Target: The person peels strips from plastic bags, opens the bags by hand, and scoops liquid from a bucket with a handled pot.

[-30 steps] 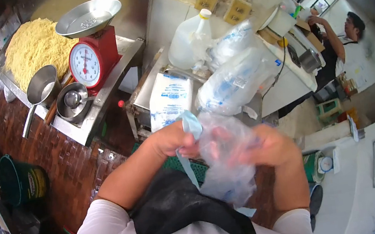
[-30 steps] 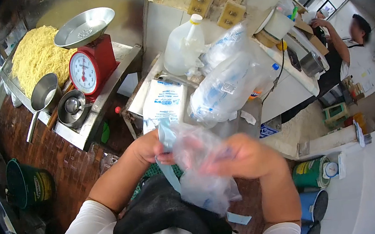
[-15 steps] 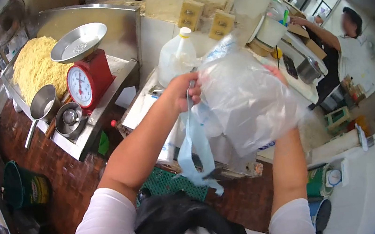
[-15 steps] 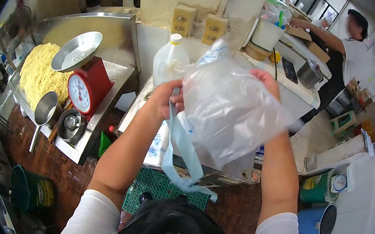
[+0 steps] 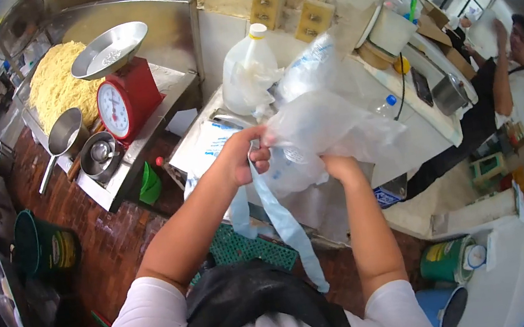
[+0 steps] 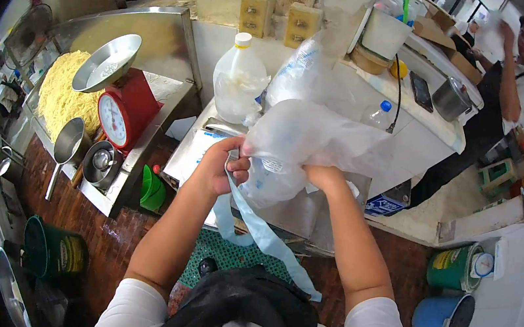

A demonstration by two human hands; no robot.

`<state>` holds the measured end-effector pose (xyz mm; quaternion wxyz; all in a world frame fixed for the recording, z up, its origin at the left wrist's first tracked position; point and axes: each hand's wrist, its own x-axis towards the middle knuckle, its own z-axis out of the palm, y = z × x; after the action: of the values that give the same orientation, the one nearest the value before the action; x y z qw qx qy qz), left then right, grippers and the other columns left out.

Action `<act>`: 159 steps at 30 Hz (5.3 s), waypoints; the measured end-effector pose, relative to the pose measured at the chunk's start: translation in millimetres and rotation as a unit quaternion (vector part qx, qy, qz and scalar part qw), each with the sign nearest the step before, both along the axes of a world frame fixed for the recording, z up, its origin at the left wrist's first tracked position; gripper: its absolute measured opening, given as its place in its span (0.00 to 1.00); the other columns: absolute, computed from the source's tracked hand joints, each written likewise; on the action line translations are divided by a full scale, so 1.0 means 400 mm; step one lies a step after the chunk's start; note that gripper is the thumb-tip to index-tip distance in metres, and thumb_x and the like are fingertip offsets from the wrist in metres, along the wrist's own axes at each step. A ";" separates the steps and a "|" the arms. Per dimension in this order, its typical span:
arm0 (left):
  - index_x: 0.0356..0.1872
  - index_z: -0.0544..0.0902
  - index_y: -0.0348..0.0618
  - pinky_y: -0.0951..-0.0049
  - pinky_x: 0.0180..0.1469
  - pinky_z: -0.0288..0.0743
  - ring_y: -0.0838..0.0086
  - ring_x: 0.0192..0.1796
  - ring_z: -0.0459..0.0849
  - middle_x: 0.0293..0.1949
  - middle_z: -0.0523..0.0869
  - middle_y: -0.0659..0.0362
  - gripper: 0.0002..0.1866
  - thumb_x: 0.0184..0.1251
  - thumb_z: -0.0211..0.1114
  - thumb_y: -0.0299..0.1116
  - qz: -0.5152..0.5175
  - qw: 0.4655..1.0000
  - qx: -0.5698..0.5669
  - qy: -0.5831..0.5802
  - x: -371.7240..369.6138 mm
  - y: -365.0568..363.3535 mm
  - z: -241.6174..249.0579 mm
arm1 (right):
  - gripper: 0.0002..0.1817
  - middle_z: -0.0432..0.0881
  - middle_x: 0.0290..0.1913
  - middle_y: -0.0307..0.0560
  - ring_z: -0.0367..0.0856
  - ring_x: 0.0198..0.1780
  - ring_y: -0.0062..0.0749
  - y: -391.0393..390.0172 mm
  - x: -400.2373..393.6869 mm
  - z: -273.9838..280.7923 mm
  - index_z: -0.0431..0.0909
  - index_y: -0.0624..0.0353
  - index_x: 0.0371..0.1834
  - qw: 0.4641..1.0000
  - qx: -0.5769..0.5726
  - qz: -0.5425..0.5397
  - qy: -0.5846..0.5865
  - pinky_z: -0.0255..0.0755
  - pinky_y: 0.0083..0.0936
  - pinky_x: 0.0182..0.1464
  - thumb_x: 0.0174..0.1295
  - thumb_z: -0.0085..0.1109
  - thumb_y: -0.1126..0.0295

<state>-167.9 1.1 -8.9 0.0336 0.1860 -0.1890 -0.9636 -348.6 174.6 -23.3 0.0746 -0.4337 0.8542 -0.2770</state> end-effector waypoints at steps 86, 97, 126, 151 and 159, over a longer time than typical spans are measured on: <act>0.56 0.77 0.37 0.63 0.56 0.78 0.65 0.49 0.86 0.49 0.86 0.51 0.22 0.70 0.60 0.43 -0.030 0.981 -0.183 0.059 0.444 -0.105 0.039 | 0.07 0.81 0.31 0.37 0.75 0.31 0.13 -0.093 0.671 0.047 0.76 0.63 0.38 0.909 -0.235 -0.014 -0.345 0.70 0.14 0.35 0.63 0.64 0.74; 0.42 0.79 0.48 0.74 0.44 0.79 0.78 0.39 0.85 0.38 0.87 0.64 0.08 0.66 0.66 0.34 0.040 0.993 -0.062 0.093 0.433 -0.074 0.015 | 0.09 0.81 0.33 0.38 0.77 0.33 0.15 -0.088 0.658 0.066 0.76 0.64 0.40 0.888 -0.244 0.016 -0.389 0.71 0.15 0.36 0.62 0.66 0.74; 0.46 0.79 0.45 0.69 0.47 0.81 0.73 0.41 0.87 0.40 0.86 0.59 0.09 0.73 0.57 0.37 0.057 0.991 -0.113 -0.044 0.410 -0.035 -0.011 | 0.11 0.82 0.49 0.41 0.80 0.51 0.41 -0.151 0.605 0.192 0.86 0.51 0.38 0.948 -0.111 0.162 0.252 0.71 0.37 0.50 0.49 0.71 0.71; 0.28 0.83 0.39 0.57 0.38 0.76 0.59 0.32 0.85 0.25 0.84 0.50 0.13 0.60 0.57 0.38 0.054 0.740 -0.663 -0.101 0.194 -0.063 -0.057 | 0.09 0.81 0.35 0.40 0.74 0.32 0.20 -0.082 0.221 0.180 0.84 0.63 0.38 0.948 -0.251 -0.196 0.006 0.71 0.19 0.37 0.58 0.67 0.70; 0.65 0.71 0.45 0.57 0.51 0.77 0.52 0.52 0.83 0.51 0.84 0.44 0.35 0.58 0.69 0.50 0.178 0.503 -0.845 0.026 0.073 -0.050 0.068 | 0.10 0.77 0.36 0.41 0.73 0.31 0.24 -0.080 0.221 0.183 0.83 0.60 0.38 0.952 -0.224 -0.156 0.137 0.71 0.21 0.35 0.53 0.70 0.71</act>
<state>-138.8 -18.7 18.2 0.3505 0.0741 -0.8756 -0.3240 -260.3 142.4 50.1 -0.1864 -0.3341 0.8292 -0.4074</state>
